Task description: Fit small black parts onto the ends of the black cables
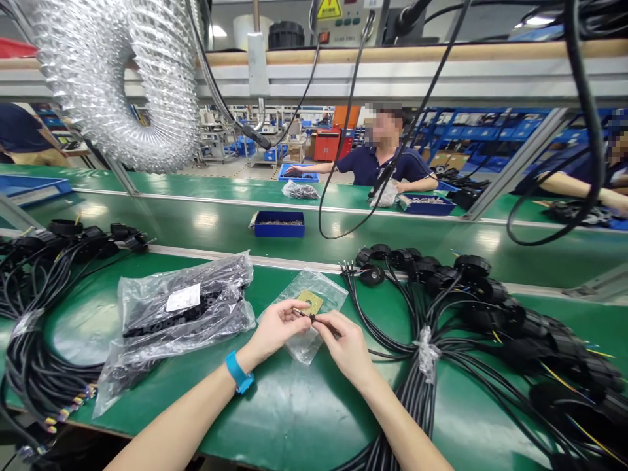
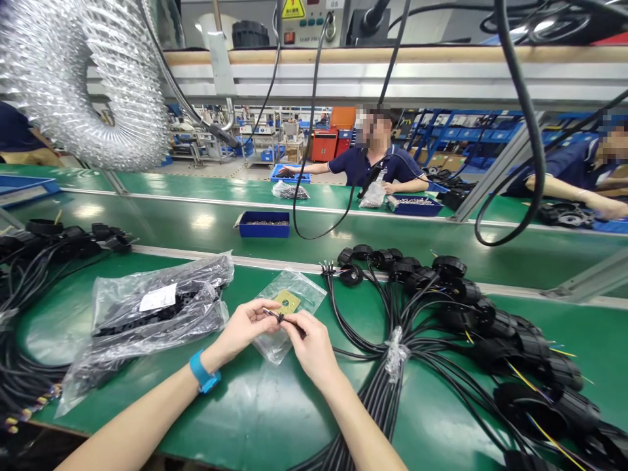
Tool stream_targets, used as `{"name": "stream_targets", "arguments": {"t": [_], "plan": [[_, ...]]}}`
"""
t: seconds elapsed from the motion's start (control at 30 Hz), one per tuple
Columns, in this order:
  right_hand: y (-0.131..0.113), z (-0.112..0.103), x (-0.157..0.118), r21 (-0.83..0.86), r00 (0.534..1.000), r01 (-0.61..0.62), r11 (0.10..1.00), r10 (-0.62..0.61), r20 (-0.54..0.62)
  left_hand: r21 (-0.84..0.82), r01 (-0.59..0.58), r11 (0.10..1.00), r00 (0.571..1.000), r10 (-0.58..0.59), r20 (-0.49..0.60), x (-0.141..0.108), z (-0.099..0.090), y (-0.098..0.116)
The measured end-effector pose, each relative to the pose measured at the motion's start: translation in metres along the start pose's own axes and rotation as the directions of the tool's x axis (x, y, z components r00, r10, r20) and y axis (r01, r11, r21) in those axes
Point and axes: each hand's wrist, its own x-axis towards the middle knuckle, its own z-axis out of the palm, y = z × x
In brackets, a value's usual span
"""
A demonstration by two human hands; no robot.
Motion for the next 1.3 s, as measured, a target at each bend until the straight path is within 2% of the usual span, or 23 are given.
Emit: {"name": "stream_targets", "arguments": {"t": [0.13,0.3,0.47,0.67,0.77,0.83,0.9,0.93,0.97,1.0,1.03,1.07,1.1,1.13,1.17,1.23,1.3], "plan": [[0.001,0.0,0.0,-0.022,1.0,0.023,0.999,-0.023,-0.003,-0.037,0.046,0.998,0.999,-0.046,0.016,0.0,-0.001,-0.002],[0.001,-0.002,0.0,-0.015,1.0,0.015,1.0,-0.015,-0.001,-0.01,-0.006,1.0,0.999,0.006,0.041,0.0,-0.002,-0.005],[0.0,-0.003,0.001,0.063,0.99,-0.124,0.99,0.118,0.081,0.092,-0.149,0.985,0.987,0.142,0.08,0.001,-0.003,-0.008],[0.005,-0.006,0.003,0.226,0.952,-0.282,0.933,0.243,0.183,0.203,-0.271,0.941,0.962,0.255,0.101,-0.002,-0.001,-0.004],[0.005,-0.004,0.005,0.289,0.924,-0.352,0.89,0.28,0.261,0.272,-0.337,0.902,0.941,0.31,0.137,-0.001,0.0,0.007],[0.004,-0.003,0.006,0.296,0.919,-0.376,0.878,0.312,0.242,0.357,-0.375,0.856,0.927,0.344,0.148,-0.002,-0.007,0.021],[0.003,-0.004,0.008,0.26,0.94,-0.341,0.904,0.32,0.118,0.534,-0.374,0.758,0.918,0.384,0.098,-0.005,-0.024,0.039],[0.003,-0.006,0.01,0.214,0.954,-0.298,0.93,0.297,0.035,0.658,-0.332,0.675,0.913,0.406,0.043,-0.007,-0.036,0.046],[0.002,-0.01,0.013,0.143,0.966,-0.245,0.959,0.253,-0.043,0.803,-0.244,0.545,0.911,0.413,-0.004,-0.01,-0.051,0.053],[0.002,-0.015,0.018,0.044,0.976,-0.19,0.981,0.194,-0.103,0.921,-0.078,0.381,0.928,0.366,-0.073,-0.012,-0.067,0.057],[0.002,-0.021,0.024,-0.082,0.982,-0.138,0.987,0.125,-0.143,0.973,0.114,0.203,0.936,0.307,-0.174,-0.015,-0.084,0.058],[0.003,-0.027,0.031,-0.222,0.985,-0.095,0.971,0.058,-0.165,0.969,0.243,0.038,0.94,0.237,-0.245,-0.016,-0.1,0.058],[0.004,-0.034,0.039,-0.364,0.985,-0.071,0.929,0.007,-0.175,0.949,0.303,-0.088,0.944,0.161,-0.287,-0.017,-0.115,0.055],[0.006,-0.04,0.048,-0.492,0.984,-0.072,0.867,-0.019,-0.177,0.933,0.32,-0.162,0.947,0.07,-0.312,-0.017,-0.127,0.051],[0.01,-0.046,0.058,-0.595,0.982,-0.1,0.798,-0.017,-0.187,0.929,0.314,-0.198,0.948,0.001,-0.32,-0.016,-0.137,0.047],[0.023,-0.052,0.074,-0.739,0.976,-0.21,0.641,0.094,-0.196,0.936,0.298,-0.189,0.943,-0.094,-0.319,-0.012,-0.148,0.039],[0.042,-0.055,0.083,-0.766,0.963,-0.27,0.583,0.164,-0.215,0.946,0.295,-0.132,0.94,-0.138,-0.312,-0.009,-0.15,0.036]]}}
